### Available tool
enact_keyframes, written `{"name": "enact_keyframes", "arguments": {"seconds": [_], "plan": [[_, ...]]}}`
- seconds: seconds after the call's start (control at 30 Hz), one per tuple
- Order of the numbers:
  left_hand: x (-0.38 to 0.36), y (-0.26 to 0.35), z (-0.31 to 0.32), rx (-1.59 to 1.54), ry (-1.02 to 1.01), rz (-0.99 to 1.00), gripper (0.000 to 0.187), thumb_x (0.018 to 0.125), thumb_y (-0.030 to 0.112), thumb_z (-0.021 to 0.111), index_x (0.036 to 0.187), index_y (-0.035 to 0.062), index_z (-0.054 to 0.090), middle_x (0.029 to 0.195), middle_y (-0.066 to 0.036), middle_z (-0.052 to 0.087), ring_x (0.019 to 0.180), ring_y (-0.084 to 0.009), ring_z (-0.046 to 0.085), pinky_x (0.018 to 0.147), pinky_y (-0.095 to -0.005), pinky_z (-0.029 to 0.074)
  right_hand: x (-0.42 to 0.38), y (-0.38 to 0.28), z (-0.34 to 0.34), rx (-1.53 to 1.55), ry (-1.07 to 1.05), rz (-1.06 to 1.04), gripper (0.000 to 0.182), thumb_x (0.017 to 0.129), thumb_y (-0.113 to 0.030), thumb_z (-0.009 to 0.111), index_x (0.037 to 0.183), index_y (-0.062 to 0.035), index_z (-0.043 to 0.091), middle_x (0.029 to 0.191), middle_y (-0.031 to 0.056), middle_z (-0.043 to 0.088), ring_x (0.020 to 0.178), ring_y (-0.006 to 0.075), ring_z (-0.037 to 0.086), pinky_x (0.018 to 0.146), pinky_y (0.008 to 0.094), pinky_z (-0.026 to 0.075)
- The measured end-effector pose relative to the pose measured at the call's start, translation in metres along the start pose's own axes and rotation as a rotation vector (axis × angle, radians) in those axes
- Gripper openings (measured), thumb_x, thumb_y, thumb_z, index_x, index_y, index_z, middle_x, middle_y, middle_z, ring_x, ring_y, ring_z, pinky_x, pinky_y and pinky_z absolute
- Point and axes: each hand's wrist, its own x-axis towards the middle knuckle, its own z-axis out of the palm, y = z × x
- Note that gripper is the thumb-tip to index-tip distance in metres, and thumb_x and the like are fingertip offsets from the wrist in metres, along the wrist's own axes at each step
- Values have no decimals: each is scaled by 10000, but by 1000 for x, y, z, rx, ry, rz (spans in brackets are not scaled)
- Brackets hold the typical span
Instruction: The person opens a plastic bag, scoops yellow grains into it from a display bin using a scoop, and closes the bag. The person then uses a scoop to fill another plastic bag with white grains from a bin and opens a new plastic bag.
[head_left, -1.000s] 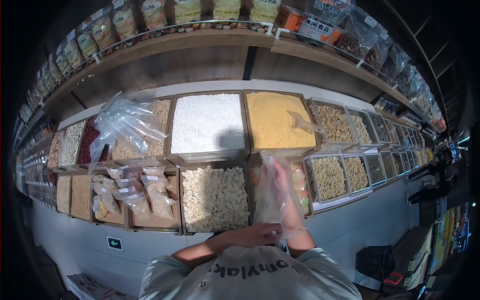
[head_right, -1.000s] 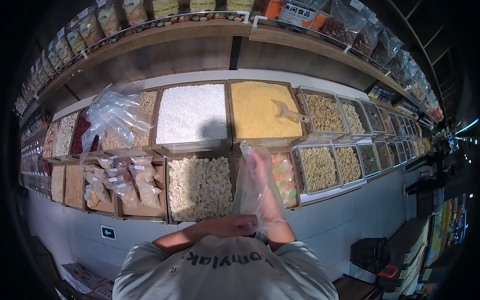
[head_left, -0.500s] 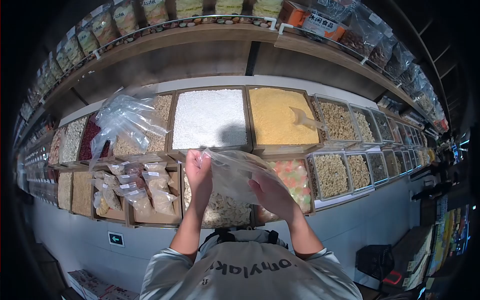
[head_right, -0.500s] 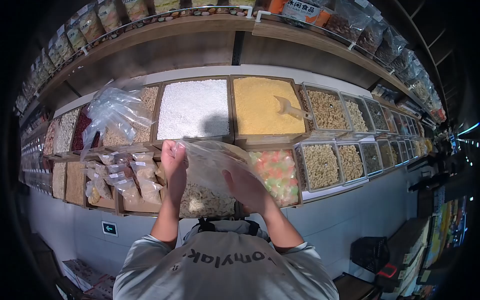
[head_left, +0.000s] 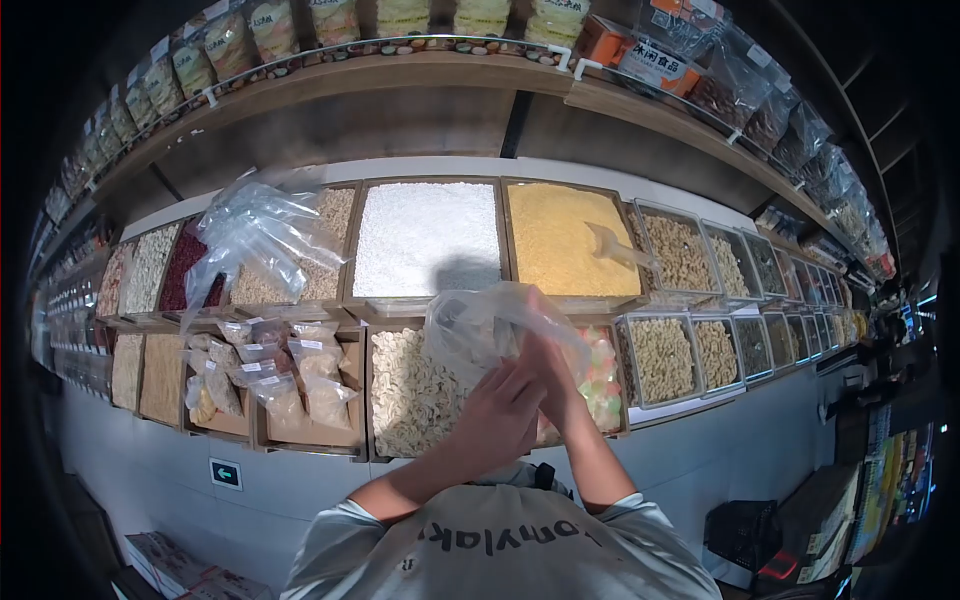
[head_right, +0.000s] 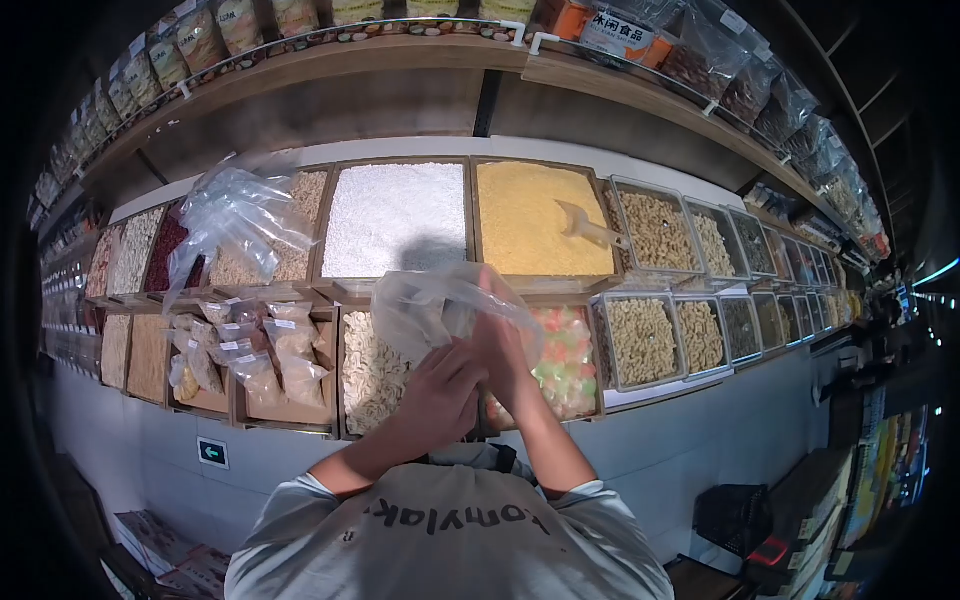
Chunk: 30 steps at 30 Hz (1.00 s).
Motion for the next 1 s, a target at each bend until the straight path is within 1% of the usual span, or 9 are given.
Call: {"name": "enact_keyframes", "arguments": {"seconds": [0.07,0.2,0.27,0.37,0.5,0.6,0.67,0.73,1.0], "plan": [[12,-16,15,147,-24,-415,265,792,-7,571,1056,-17,573,1139,-199,568,1062,-428,551,889,-494,471,-11,2,3,703,31,130,967,819,-167,764,1550,43,165,1489,253,388,1387,401,394,1128,425,369],[-19,-83,35,-127,74,-594,323,833,26,595,1137,-72,551,1214,-260,529,1124,-446,526,945,-482,459,-42,69,5,-546,-185,-190,867,880,-193,705,1547,40,201,1512,249,366,1410,375,375,1160,415,323],[-42,-101,47,292,155,-686,456,888,47,574,1313,-78,466,1366,-292,427,1243,-458,447,1045,-508,402,-41,76,1,-756,-200,-165,838,891,-193,691,1543,38,217,1501,243,381,1402,369,390,1161,414,319],[-26,-80,13,47,189,-675,682,894,21,553,1515,-22,274,1501,-284,321,1367,-432,384,1155,-465,308,-33,42,-15,-760,-500,65,880,868,-207,729,1545,27,218,1473,260,395,1375,387,416,1159,394,316],[-11,-40,-12,-9,675,-58,647,944,103,599,1504,-22,299,1498,-311,320,1399,-412,358,1167,-466,284,-29,-15,-6,-428,98,-477,844,849,-210,761,1511,25,293,1409,250,458,1342,378,449,1144,459,324],[-44,-74,-3,-32,423,-565,681,970,188,612,1519,-19,266,1540,-299,261,1424,-397,327,1171,-454,284,-41,1,10,-638,278,-563,714,873,-158,731,1462,46,382,1319,173,554,1314,326,472,1036,538,413],[-54,-91,-5,-30,247,-883,710,988,246,621,1529,-16,244,1567,-291,223,1442,-386,306,1174,-446,285,-28,39,3,-750,-4,-469,723,899,-185,705,1479,67,353,1232,176,605,1243,334,533,1002,491,451],[-35,-75,-23,69,527,-610,753,987,257,617,1552,-7,194,1578,-279,200,1461,-391,270,1182,-445,268,-23,30,0,-478,-148,-306,739,925,-220,679,1494,87,323,1149,202,652,1166,349,600,974,445,482],[-53,-17,-111,-58,-566,-335,690,953,258,649,1495,-39,342,1461,-317,393,1380,-412,411,1108,-470,379,-71,-26,14,-875,-200,179,781,903,-309,718,1523,-10,350,1007,248,697,921,416,680,789,443,550]]}}
